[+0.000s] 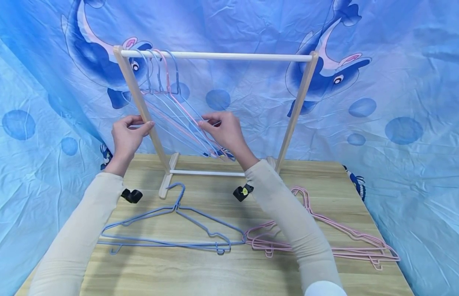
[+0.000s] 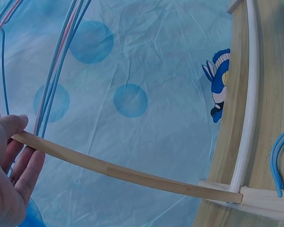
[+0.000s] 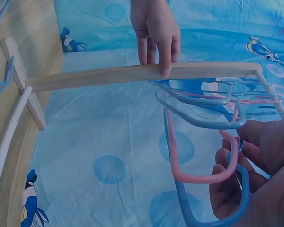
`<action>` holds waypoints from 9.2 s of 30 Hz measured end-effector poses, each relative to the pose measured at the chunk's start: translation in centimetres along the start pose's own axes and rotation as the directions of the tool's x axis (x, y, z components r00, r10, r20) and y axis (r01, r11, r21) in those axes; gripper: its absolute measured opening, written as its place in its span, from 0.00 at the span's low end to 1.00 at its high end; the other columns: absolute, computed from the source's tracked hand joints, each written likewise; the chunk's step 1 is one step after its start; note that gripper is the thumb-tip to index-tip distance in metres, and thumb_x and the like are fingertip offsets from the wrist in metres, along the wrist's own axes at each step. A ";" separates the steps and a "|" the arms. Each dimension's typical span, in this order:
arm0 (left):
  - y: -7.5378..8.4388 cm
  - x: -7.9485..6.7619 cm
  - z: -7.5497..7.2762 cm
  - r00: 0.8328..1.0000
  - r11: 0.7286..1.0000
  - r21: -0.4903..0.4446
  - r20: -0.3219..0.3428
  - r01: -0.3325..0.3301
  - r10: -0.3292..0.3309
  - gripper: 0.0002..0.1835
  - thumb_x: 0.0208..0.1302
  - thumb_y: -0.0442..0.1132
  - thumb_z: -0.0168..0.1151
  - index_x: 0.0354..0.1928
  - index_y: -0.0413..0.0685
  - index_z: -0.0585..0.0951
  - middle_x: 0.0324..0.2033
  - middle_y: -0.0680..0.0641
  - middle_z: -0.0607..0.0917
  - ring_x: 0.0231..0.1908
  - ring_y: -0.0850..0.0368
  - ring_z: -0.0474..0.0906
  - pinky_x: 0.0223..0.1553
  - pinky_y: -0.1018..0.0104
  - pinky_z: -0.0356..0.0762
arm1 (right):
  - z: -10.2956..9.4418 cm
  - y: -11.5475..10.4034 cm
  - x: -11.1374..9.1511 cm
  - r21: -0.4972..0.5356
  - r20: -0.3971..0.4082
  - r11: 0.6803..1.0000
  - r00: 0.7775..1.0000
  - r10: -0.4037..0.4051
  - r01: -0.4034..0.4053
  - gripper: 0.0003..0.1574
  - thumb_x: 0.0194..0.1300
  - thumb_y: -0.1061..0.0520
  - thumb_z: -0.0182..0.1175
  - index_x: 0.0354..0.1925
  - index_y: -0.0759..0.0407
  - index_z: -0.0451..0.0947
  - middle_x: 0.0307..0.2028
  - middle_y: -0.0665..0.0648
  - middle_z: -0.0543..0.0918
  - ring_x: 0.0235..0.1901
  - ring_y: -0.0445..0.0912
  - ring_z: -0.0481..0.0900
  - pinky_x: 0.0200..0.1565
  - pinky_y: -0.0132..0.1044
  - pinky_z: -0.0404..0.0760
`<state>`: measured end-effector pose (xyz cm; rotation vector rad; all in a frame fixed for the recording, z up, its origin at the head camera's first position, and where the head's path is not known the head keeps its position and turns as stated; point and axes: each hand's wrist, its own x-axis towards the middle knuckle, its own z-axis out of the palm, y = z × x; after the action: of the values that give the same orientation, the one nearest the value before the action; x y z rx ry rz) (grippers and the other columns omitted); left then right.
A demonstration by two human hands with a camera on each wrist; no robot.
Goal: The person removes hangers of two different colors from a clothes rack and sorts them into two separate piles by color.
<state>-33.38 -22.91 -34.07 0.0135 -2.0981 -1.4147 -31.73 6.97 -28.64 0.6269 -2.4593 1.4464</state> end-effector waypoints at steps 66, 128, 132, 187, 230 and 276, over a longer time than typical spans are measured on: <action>-0.5 0.1 -0.1 1.000 1.000 0.001 0.003 -0.018 0.018 0.19 0.65 0.46 0.73 0.51 0.41 0.87 0.44 0.44 0.87 0.35 0.68 0.84 0.38 0.75 0.83 | -7.5 3.0 -8.0 -0.316 -0.261 0.937 0.937 -0.234 0.146 0.11 0.66 0.58 0.70 0.47 0.56 0.91 0.32 0.56 0.89 0.30 0.48 0.86 0.31 0.20 0.76; -0.2 0.2 -0.1 1.000 1.000 -0.006 -0.002 -0.003 0.003 0.18 0.64 0.44 0.74 0.50 0.41 0.87 0.42 0.44 0.87 0.33 0.71 0.83 0.37 0.77 0.82 | 4.3 12.5 -16.6 -0.097 0.207 0.989 0.974 -0.089 0.111 0.08 0.64 0.62 0.70 0.43 0.60 0.91 0.30 0.50 0.88 0.25 0.34 0.78 0.26 0.28 0.79; -0.2 0.3 0.0 1.000 1.000 -0.003 -0.004 -0.010 0.010 0.17 0.64 0.44 0.73 0.50 0.41 0.87 0.42 0.44 0.87 0.33 0.71 0.84 0.37 0.77 0.82 | 5.3 12.7 -17.0 -0.073 0.238 0.994 0.969 -0.063 0.082 0.09 0.65 0.61 0.70 0.43 0.59 0.91 0.31 0.50 0.89 0.26 0.35 0.80 0.28 0.28 0.81; 0.0 0.0 -0.2 1.000 1.000 -0.010 0.010 0.009 -0.009 0.17 0.64 0.45 0.73 0.50 0.42 0.87 0.43 0.44 0.87 0.35 0.68 0.85 0.39 0.75 0.83 | 13.2 13.0 -17.3 -0.041 0.317 0.997 0.946 0.071 -0.061 0.07 0.63 0.60 0.71 0.40 0.60 0.91 0.29 0.49 0.89 0.26 0.33 0.80 0.32 0.28 0.81; 0.0 0.0 0.0 1.000 1.000 -0.008 0.007 0.015 -0.015 0.19 0.64 0.47 0.73 0.50 0.42 0.87 0.42 0.46 0.87 0.35 0.67 0.84 0.39 0.74 0.84 | 1.1 2.2 -14.7 0.052 0.165 0.998 0.985 -0.051 0.043 0.13 0.66 0.53 0.71 0.48 0.53 0.90 0.32 0.47 0.89 0.29 0.40 0.85 0.31 0.36 0.86; -0.3 0.1 0.0 1.000 1.000 -0.011 -0.001 -0.017 0.017 0.18 0.64 0.46 0.73 0.49 0.41 0.87 0.42 0.45 0.87 0.33 0.70 0.84 0.38 0.75 0.83 | 0.9 0.7 0.9 0.144 0.073 0.990 0.997 -0.019 0.008 0.19 0.72 0.47 0.64 0.55 0.53 0.87 0.33 0.55 0.88 0.29 0.49 0.76 0.27 0.37 0.66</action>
<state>-33.57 -23.05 -34.33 -0.0077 -2.0847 -1.4161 -32.83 6.27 -29.27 0.7368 -2.4162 1.6340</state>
